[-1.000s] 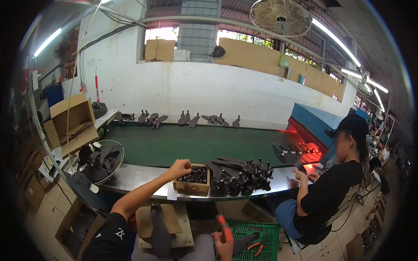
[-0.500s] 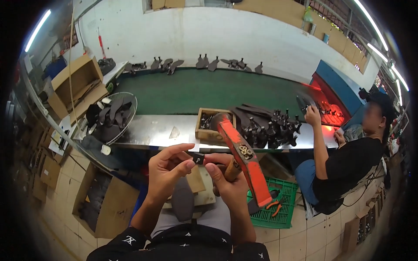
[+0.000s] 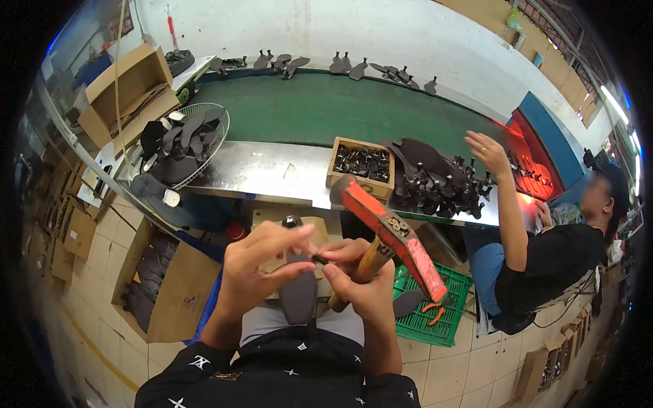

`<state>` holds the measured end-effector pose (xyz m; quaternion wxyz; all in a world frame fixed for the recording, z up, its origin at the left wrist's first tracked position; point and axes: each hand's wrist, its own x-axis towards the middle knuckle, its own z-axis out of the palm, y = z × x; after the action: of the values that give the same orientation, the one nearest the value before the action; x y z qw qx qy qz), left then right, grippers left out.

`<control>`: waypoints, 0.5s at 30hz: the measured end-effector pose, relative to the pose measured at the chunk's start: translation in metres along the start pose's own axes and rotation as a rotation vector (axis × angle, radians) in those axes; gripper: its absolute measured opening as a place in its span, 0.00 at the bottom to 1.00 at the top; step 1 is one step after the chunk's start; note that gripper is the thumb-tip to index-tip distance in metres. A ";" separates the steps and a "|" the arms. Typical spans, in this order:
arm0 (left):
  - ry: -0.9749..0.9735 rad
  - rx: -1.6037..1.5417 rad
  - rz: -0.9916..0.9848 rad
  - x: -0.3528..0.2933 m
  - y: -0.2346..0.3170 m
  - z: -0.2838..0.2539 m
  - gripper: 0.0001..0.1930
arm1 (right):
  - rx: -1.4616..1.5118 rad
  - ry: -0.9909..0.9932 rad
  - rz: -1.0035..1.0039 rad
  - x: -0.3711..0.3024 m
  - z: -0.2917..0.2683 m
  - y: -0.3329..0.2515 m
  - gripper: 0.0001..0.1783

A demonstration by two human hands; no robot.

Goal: The recorder uses a hammer and scissors to assemble and trim shoe upper components at a factory workbench.

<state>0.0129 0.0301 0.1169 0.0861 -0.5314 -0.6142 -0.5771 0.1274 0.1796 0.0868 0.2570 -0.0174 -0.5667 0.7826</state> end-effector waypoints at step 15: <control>0.012 0.417 -0.360 -0.078 -0.177 0.026 0.13 | -0.626 -0.178 -0.040 0.082 -0.038 0.122 0.15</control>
<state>-0.0742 0.0488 -0.0568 0.0932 -0.3811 -0.8039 -0.4471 0.0215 0.2202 -0.0142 0.2037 -0.0160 -0.8004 0.5636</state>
